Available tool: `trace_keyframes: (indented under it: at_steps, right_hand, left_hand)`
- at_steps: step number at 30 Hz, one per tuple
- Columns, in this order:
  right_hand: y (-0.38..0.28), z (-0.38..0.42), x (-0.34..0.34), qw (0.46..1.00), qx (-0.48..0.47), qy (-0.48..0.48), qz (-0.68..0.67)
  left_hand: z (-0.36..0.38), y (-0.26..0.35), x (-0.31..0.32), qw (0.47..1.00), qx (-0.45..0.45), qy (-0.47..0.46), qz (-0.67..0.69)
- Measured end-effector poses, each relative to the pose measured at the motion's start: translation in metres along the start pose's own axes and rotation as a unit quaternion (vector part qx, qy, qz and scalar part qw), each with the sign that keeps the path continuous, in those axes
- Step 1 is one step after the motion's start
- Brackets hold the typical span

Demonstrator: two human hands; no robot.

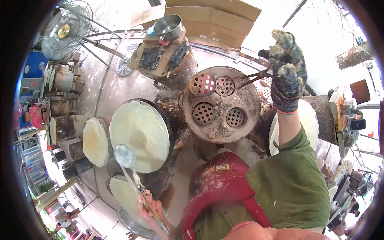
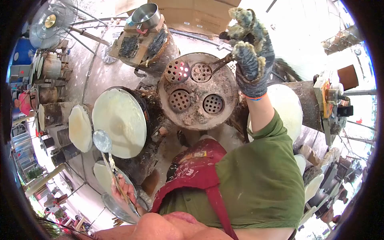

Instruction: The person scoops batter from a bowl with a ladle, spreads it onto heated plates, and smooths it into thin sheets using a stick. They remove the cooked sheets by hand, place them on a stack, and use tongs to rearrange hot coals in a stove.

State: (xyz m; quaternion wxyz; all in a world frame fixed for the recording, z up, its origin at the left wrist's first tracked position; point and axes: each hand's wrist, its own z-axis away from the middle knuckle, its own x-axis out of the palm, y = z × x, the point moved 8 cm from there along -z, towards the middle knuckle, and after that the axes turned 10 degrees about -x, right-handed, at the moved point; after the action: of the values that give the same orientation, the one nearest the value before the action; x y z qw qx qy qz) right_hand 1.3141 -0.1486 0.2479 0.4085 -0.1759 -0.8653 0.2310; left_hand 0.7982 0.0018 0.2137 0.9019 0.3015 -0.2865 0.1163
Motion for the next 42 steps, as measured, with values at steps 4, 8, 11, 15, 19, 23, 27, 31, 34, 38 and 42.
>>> trace_keyframes:
  at_steps: [4,8,11,15,19,23,27,31,34,38,42]
  right_hand:
    - [-0.038,-0.028,0.067,0.984,-0.049,-0.064,0.161]
    - [-0.075,-0.043,0.099,0.975,-0.072,-0.083,0.193]
    - [-0.103,-0.045,0.117,0.972,-0.089,-0.093,0.199]
    - [-0.131,-0.037,0.151,0.969,-0.099,-0.112,0.197]
    - [-0.131,-0.015,0.2,0.975,-0.077,-0.137,0.159]
    - [-0.108,0.017,0.272,0.978,-0.034,-0.184,0.095]
    - [-0.059,0.064,0.367,0.971,0.023,-0.238,0.01]
    - [0.013,0.13,0.49,0.946,0.088,-0.295,-0.104]
    - [0.067,0.19,0.595,0.915,0.135,-0.324,-0.2]
    - [0.136,0.302,0.734,0.888,0.173,-0.315,-0.285]
    - [0.135,0.404,0.796,0.926,0.135,-0.258,-0.242]
  left_hand:
    - [0.013,0.001,-0.017,0.997,0.026,0.063,-0.024]
    - [0.026,0.001,-0.03,0.998,0.018,0.058,-0.013]
    - [0.039,0.008,-0.05,0.989,0.024,0.142,-0.04]
    - [0.045,0.018,-0.092,0.99,0.018,0.137,-0.017]
    - [0.067,0.041,-0.141,0.976,0.033,0.215,-0.009]
    - [0.092,0.071,-0.211,0.997,0.048,0.06,0.019]
    - [0.135,0.096,-0.315,0.992,0.102,0.073,0.021]
    - [0.192,0.104,-0.406,0.968,0.156,0.19,0.059]
    - [0.24,0.107,-0.446,0.941,0.157,0.294,0.063]
    - [0.275,0.102,-0.486,0.924,0.197,0.305,0.116]
    - [0.294,0.106,-0.502,0.907,0.225,0.342,0.1]
